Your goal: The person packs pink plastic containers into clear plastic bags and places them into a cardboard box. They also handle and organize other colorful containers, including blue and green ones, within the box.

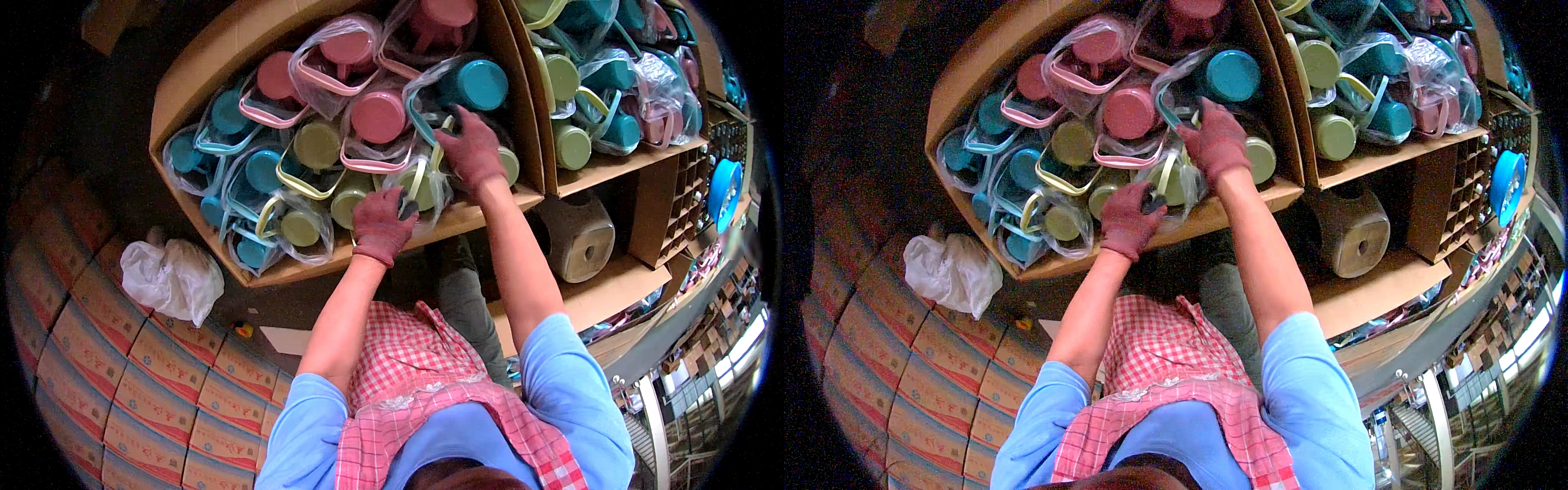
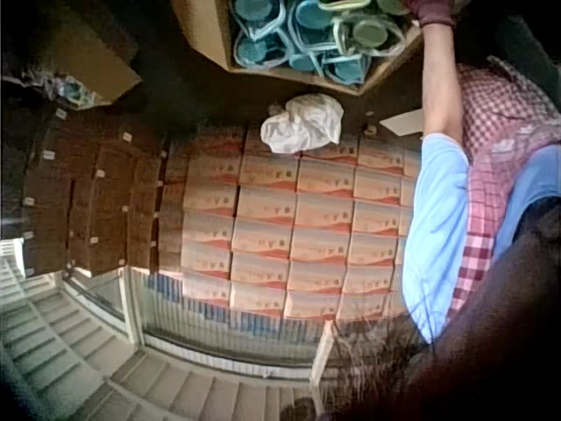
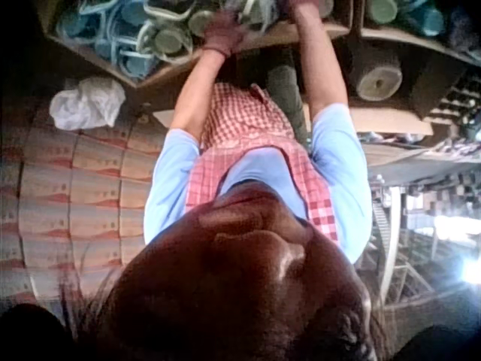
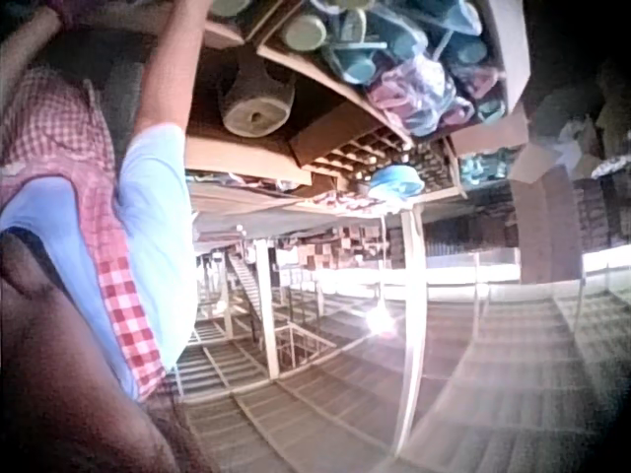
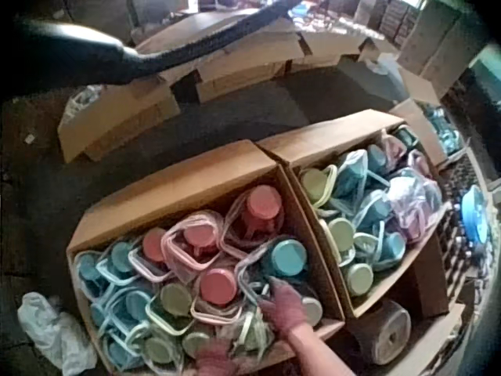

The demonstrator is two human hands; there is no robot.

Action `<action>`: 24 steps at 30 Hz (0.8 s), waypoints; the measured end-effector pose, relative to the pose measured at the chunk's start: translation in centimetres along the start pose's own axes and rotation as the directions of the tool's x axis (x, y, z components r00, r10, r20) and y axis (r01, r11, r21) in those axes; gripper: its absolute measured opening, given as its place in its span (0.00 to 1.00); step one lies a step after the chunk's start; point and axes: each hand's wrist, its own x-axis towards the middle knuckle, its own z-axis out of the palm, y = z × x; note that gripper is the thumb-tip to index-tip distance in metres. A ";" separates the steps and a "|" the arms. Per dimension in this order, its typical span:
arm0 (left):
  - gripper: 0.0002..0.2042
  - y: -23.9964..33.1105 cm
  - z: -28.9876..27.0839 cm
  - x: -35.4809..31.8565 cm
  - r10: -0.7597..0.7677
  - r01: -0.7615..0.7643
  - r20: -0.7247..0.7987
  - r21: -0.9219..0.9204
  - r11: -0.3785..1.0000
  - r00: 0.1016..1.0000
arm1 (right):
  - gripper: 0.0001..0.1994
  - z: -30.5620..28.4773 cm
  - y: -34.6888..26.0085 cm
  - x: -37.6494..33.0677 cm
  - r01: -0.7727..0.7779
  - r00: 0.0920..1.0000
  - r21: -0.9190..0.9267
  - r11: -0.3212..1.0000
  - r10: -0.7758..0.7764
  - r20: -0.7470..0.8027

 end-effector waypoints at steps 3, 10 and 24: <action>0.22 0.0 -2.6 1.0 0.115 -0.114 -0.180 0.012 0.993 0.977 | 0.27 2.3 -1.6 2.3 0.105 0.983 -0.388 0.916 -0.037 0.181; 0.30 -2.2 -2.1 3.2 0.067 -0.158 0.262 0.342 0.926 0.963 | 0.27 4.6 -3.2 3.6 0.405 0.908 -0.685 0.606 -0.179 0.378; 0.28 -4.3 -1.8 3.9 0.121 -0.194 0.229 0.331 0.923 0.966 | 0.33 -3.0 1.1 -0.6 -0.146 0.968 0.360 0.921 0.058 0.244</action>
